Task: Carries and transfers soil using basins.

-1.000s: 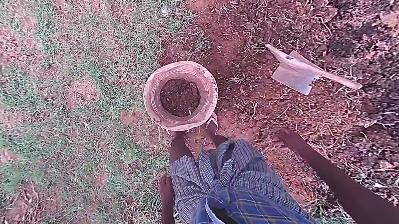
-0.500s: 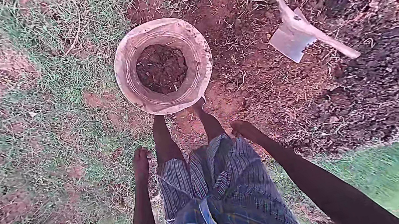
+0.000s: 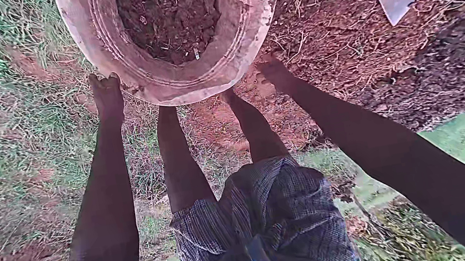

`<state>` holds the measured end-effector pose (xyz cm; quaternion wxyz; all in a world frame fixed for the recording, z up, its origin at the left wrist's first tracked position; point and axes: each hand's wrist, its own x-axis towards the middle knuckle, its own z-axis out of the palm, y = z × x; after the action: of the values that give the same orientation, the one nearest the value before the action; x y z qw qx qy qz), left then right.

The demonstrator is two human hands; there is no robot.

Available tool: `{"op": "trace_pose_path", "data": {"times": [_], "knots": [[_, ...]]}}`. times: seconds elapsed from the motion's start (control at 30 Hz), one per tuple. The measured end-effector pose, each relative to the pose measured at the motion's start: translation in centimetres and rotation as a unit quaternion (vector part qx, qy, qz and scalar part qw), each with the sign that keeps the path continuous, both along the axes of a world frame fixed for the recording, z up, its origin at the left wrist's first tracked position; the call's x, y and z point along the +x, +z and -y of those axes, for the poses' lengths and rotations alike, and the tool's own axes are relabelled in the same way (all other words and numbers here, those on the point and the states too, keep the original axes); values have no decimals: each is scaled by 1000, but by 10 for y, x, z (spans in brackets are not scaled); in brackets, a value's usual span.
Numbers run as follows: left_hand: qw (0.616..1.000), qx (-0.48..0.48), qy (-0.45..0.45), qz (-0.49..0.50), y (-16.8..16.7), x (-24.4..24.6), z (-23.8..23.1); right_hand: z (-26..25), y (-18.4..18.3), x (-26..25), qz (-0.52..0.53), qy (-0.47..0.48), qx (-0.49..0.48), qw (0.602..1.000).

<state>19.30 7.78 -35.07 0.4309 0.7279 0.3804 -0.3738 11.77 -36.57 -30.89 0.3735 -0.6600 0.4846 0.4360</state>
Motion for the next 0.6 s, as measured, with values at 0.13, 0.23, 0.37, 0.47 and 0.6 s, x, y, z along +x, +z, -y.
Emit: {"op": "trace_pose_path", "data": {"times": [0.13, 0.23, 0.37, 0.47, 0.6], "knots": [[999, 37, -11, 19, -31, 24, 4, 1, -44, 22, 12, -94, -29, 995], [999, 48, -8, 23, -47, 36, 0, 7, -66, 24, 20, -146, -32, 989], [1000, 29, 7, 7, -43, 38, -3, 18, -71, 21, 27, -178, 1, 984], [999, 16, 26, 8, -24, 48, 3, 31, -59, 35, 58, -162, 13, 985], [998, 21, 55, 11, 22, 47, 20, 50, -6, 61, 74, -154, 12, 985]]}}
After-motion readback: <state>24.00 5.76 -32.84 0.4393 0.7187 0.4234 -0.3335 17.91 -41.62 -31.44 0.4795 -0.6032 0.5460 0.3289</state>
